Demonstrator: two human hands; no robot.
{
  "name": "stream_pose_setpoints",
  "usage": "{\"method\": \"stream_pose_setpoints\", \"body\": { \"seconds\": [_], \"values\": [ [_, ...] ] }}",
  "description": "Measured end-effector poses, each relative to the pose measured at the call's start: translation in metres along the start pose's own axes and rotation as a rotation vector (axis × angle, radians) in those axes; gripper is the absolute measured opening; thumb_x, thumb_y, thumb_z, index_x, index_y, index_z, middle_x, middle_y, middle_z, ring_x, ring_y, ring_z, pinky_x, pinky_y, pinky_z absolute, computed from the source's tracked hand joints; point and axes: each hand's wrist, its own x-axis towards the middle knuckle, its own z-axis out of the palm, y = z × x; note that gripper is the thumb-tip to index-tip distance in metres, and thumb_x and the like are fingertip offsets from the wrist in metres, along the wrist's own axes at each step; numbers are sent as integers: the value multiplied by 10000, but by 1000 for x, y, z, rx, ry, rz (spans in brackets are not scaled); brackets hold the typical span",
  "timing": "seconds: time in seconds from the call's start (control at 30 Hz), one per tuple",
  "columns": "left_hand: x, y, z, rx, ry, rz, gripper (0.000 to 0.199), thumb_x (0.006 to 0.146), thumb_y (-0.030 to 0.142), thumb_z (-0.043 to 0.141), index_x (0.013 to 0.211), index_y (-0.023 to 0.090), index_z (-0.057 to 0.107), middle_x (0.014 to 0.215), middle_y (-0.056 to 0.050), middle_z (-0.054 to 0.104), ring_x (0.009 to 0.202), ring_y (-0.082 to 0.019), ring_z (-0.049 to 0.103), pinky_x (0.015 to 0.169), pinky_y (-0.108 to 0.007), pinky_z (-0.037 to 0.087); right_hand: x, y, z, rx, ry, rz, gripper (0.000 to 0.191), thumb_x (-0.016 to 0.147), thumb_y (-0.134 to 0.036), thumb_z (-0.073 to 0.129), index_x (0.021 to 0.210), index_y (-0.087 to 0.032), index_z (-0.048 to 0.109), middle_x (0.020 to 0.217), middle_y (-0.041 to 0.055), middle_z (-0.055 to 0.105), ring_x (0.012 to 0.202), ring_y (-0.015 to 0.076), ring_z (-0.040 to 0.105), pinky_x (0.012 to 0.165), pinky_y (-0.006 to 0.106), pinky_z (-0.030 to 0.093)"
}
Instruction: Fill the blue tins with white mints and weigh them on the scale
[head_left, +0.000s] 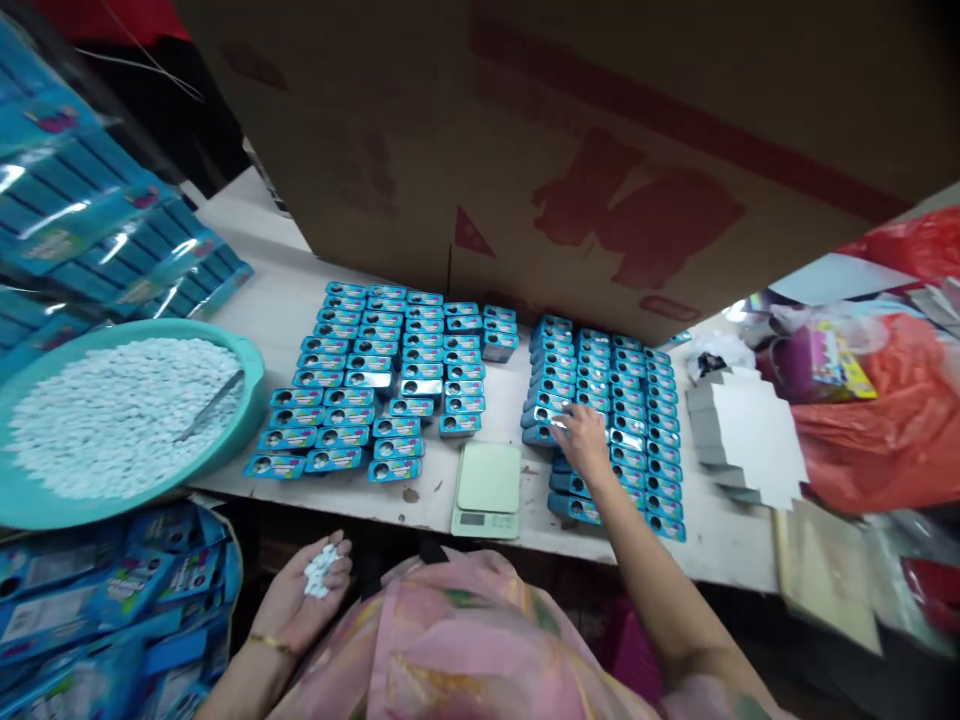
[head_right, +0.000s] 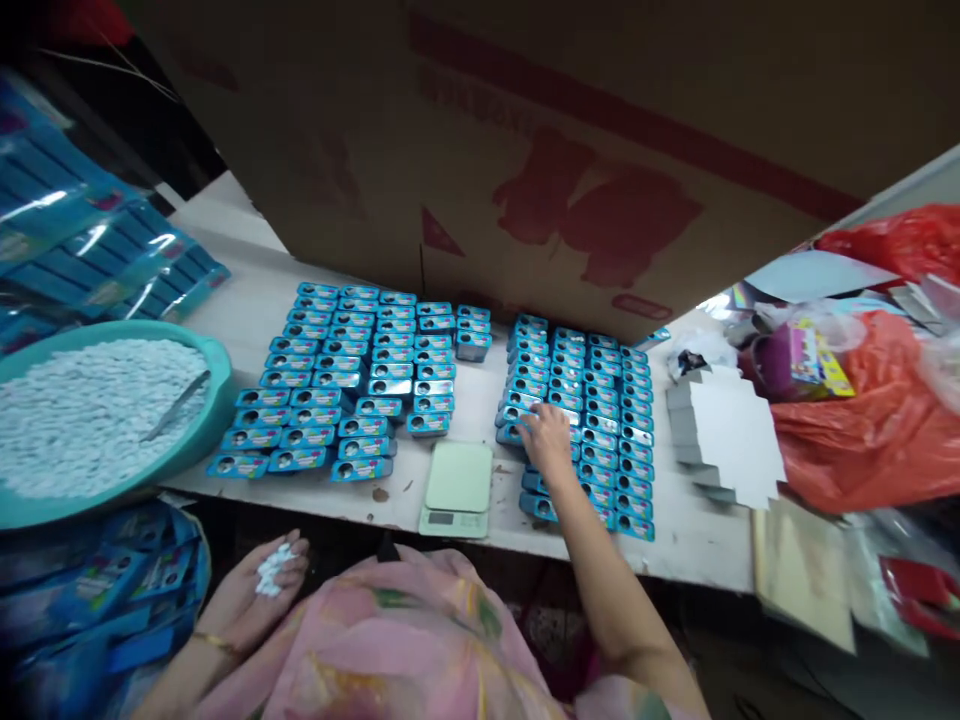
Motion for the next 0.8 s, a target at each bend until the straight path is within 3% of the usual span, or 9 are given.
{"method": "stream_pose_setpoints", "body": {
  "seconds": [0.1, 0.27, 0.4, 0.5, 0.67, 0.8],
  "values": [
    [6, -5, 23, 59, -103, -26, 134, 750, 66, 439, 815, 138, 532, 690, -23, 486, 490, -74, 463, 368, -178, 404, -31, -8, 10, -60, -95, -42, 184, 772, -291, 555, 941, -257, 620, 1067, 71, 513, 976, 223, 410, 810, 353, 318],
    [2, -18, 39, 116, -206, -58, 111, 764, 87, 443, 821, 116, 534, 706, -40, 502, 510, -76, 465, 387, -180, 409, -31, -20, 14, -137, -125, -35, 160, 821, -209, 465, 830, -197, 625, 1154, 95, 476, 1028, 245, 383, 815, 381, 319],
    [-4, -26, 31, 109, -162, -84, 106, 761, 95, 463, 826, 105, 546, 716, -60, 536, 530, -86, 498, 422, -194, 442, -51, -32, -11, -112, -115, -147, 188, 832, -180, 432, 893, -203, 608, 1159, 92, 482, 1046, 246, 379, 936, 442, 231],
    [-3, -32, 29, 102, -116, -99, 108, 760, 96, 471, 825, 98, 557, 705, -76, 559, 576, -116, 546, 475, -224, 484, -66, -58, -22, -66, -155, -258, 216, 820, -140, 431, 932, -216, 600, 1141, 88, 494, 994, 234, 410, 941, 439, 235],
    [2, -46, 36, 146, -113, -121, 126, 750, 88, 485, 839, 74, 573, 732, -112, 605, 568, -124, 576, 487, -224, 500, -68, -108, -8, 40, -227, -349, 172, 813, -170, 469, 901, -220, 608, 1068, 90, 536, 929, 224, 450, 839, 389, 341],
    [3, -53, 38, 147, -99, -150, 176, 756, 79, 473, 897, 63, 577, 752, -130, 628, 652, -154, 618, 527, -226, 519, -77, -107, -5, 168, -141, -291, 259, 818, -290, 498, 1061, -220, 554, 1172, 83, 510, 1013, 226, 446, 862, 373, 352]
  ]
}}
